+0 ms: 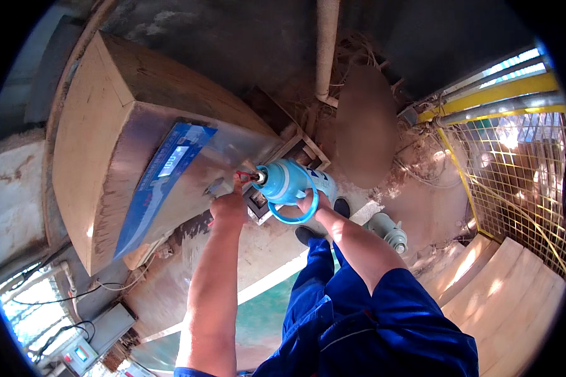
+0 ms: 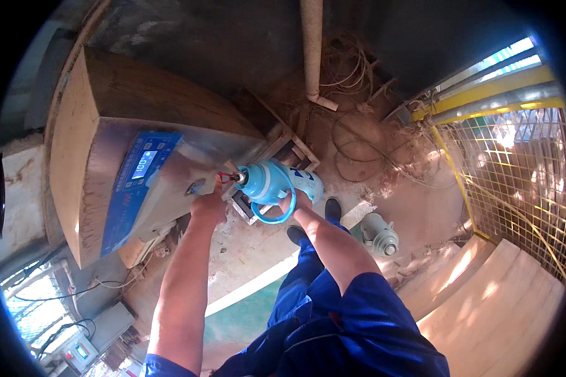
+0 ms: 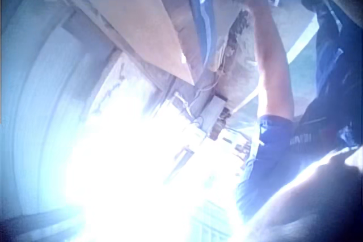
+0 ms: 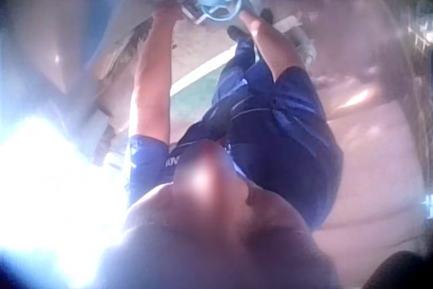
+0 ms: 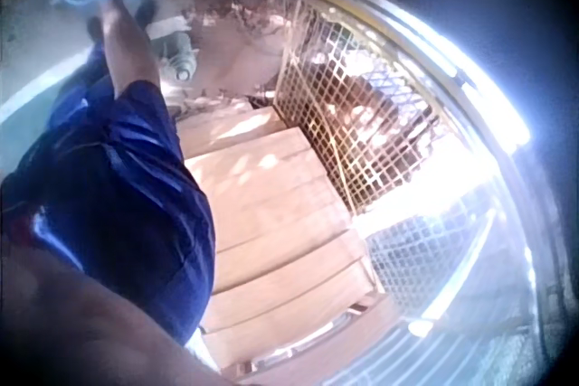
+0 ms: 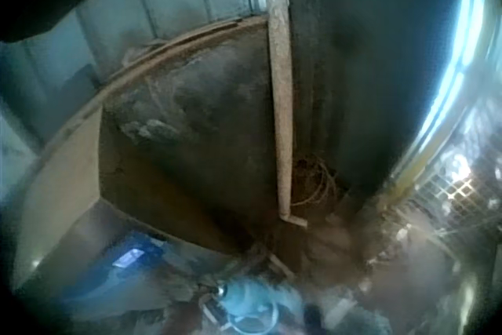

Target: The person fills a blue thermos and a white thermos from a wall-mounted water dispenser. They place each thermos under the dispenser spout, press the lever to fill, then remove and set the thermos aside before repeating the process with the second thermos.

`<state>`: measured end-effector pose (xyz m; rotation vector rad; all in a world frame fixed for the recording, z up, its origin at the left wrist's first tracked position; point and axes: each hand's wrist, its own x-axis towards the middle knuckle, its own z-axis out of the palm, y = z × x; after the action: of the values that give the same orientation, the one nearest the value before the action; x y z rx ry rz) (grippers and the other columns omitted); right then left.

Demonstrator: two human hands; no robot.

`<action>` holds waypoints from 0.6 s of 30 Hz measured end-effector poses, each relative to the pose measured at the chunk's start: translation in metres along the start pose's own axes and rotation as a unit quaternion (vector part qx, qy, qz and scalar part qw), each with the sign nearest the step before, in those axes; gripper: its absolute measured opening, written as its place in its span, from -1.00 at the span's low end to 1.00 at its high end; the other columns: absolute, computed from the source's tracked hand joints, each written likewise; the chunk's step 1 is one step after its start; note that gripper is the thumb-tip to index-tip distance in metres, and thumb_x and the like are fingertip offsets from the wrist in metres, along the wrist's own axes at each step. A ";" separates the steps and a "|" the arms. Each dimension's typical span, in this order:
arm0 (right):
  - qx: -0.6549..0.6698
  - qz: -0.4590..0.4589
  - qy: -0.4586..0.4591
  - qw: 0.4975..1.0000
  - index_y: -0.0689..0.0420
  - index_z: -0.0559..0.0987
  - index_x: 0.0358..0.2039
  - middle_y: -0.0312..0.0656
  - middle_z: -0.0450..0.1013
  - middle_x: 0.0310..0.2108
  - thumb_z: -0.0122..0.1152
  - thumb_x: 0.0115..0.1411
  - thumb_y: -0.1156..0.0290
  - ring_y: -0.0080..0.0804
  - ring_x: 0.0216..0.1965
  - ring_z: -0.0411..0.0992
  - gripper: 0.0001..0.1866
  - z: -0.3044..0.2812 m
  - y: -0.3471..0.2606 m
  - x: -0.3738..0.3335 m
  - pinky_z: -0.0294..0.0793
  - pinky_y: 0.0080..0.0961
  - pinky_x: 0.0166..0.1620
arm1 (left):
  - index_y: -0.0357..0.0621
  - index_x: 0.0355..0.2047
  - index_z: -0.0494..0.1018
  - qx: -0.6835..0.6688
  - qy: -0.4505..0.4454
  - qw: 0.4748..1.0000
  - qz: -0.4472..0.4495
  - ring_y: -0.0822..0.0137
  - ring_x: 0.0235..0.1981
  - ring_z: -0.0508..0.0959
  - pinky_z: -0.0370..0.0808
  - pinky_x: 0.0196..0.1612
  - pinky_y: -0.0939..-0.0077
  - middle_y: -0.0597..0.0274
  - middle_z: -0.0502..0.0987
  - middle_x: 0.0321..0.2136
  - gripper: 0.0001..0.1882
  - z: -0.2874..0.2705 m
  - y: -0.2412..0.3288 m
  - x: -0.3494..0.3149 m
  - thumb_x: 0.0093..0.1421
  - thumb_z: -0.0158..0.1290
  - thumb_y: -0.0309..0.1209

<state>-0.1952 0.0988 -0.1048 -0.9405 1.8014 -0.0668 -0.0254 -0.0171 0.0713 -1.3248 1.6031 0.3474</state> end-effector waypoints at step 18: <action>0.027 -0.009 0.046 0.999 0.13 0.49 0.08 0.07 0.42 0.08 0.15 0.10 0.08 -0.02 0.12 0.39 -0.42 0.038 0.009 0.000 0.37 -0.22 0.18 | 0.00 0.39 -0.52 0.019 0.023 0.999 0.025 0.09 -0.13 0.61 0.54 -0.07 0.26 0.00 0.59 -0.14 0.31 0.014 -0.009 0.013 -0.10 0.28 -0.27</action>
<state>-0.1690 0.1190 -0.1262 -0.9286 1.8669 -0.1719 -0.0092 -0.0177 0.0571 -1.2737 1.6759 0.3168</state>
